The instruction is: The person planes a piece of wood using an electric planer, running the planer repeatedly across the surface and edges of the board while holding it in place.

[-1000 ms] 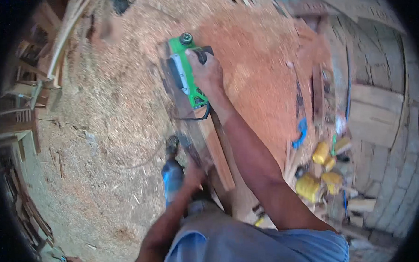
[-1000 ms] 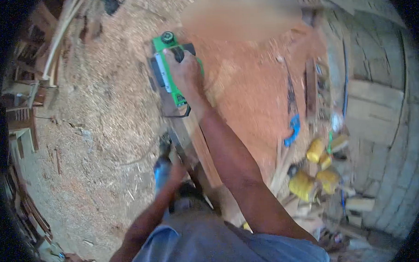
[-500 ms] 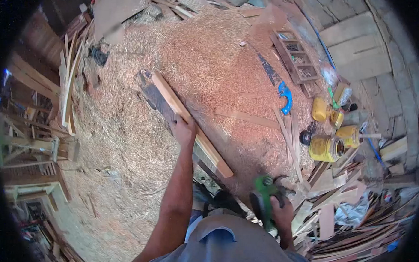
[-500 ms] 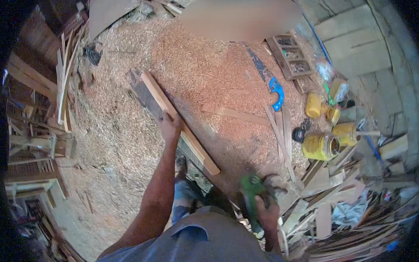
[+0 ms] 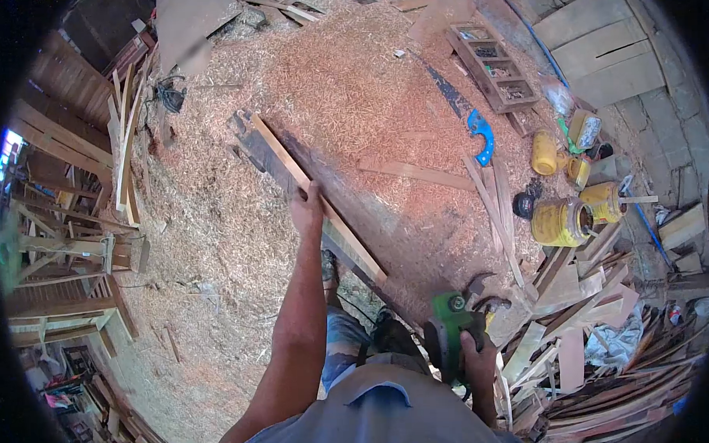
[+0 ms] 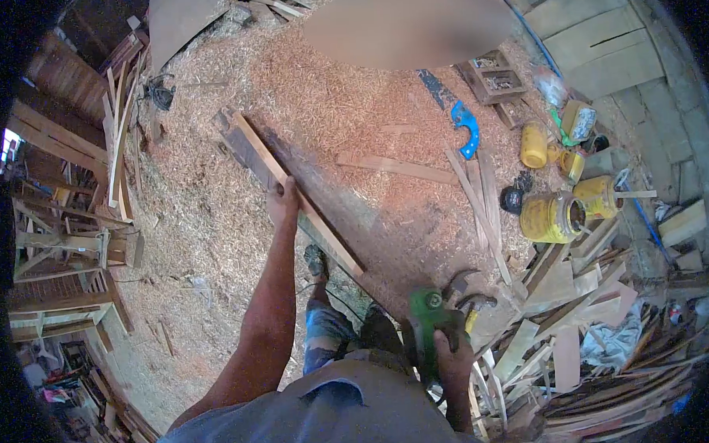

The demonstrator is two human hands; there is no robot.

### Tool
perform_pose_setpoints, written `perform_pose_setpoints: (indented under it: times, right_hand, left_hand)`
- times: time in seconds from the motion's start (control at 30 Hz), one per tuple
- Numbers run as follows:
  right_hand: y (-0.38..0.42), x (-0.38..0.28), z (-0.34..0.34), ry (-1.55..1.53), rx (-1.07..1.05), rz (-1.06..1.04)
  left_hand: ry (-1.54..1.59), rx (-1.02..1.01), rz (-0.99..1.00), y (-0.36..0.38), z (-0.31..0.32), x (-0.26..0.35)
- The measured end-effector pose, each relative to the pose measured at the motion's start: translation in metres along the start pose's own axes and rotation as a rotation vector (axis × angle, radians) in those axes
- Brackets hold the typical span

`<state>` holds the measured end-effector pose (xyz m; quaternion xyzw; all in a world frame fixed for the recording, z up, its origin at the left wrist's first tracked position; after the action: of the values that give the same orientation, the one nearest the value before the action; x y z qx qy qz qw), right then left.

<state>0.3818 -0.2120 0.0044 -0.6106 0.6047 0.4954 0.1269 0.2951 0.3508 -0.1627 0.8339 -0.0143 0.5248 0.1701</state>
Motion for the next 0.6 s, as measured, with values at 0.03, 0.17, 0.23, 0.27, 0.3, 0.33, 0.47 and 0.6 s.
perform_pose_setpoints:
  times: [0.03,0.17,0.23,0.27,0.3,0.33,0.47,0.6]
  right_hand:
    - [0.0,-0.007,0.009,-0.029,-0.028,0.006]
    - [-0.006,-0.013,0.025,0.047,-0.095,-0.055]
    - [-0.005,-0.023,0.032,0.058,-0.112,-0.008]
    - [-0.006,-0.023,0.033,0.054,-0.114,0.003]
    - [-0.007,-0.022,0.034,0.05,-0.117,0.013]
    - [-0.008,-0.021,0.036,0.044,-0.12,0.023]
    - [-0.01,-0.022,0.034,0.037,-0.075,0.005]
    - [-0.01,-0.027,0.031,-0.01,-0.056,0.04]
  left_hand:
    - [-0.072,0.077,0.075,0.002,-0.005,0.005]
    - [-0.28,0.216,0.202,0.018,-0.002,0.015]
    - [-0.307,0.188,0.148,0.019,0.001,0.012]
    - [-0.302,0.165,0.106,0.018,0.002,0.009]
    - [-0.296,0.143,0.065,0.019,0.001,0.01]
    - [-0.323,0.173,0.062,0.022,-0.002,0.016]
    - [-0.358,0.254,0.108,0.031,-0.007,0.03]
    - [-0.448,0.238,0.008,0.041,-0.003,0.049]
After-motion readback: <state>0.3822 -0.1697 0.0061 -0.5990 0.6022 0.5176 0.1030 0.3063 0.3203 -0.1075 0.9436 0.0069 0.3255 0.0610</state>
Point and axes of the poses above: each hand's wrist, its own y-axis away from the middle knuckle, its own z-axis out of the palm, x = y × z, the point moved 9 cm from there along -y, towards the middle knuckle, and after that the axes turned 6 degrees about -y, right-handed, at the moved point
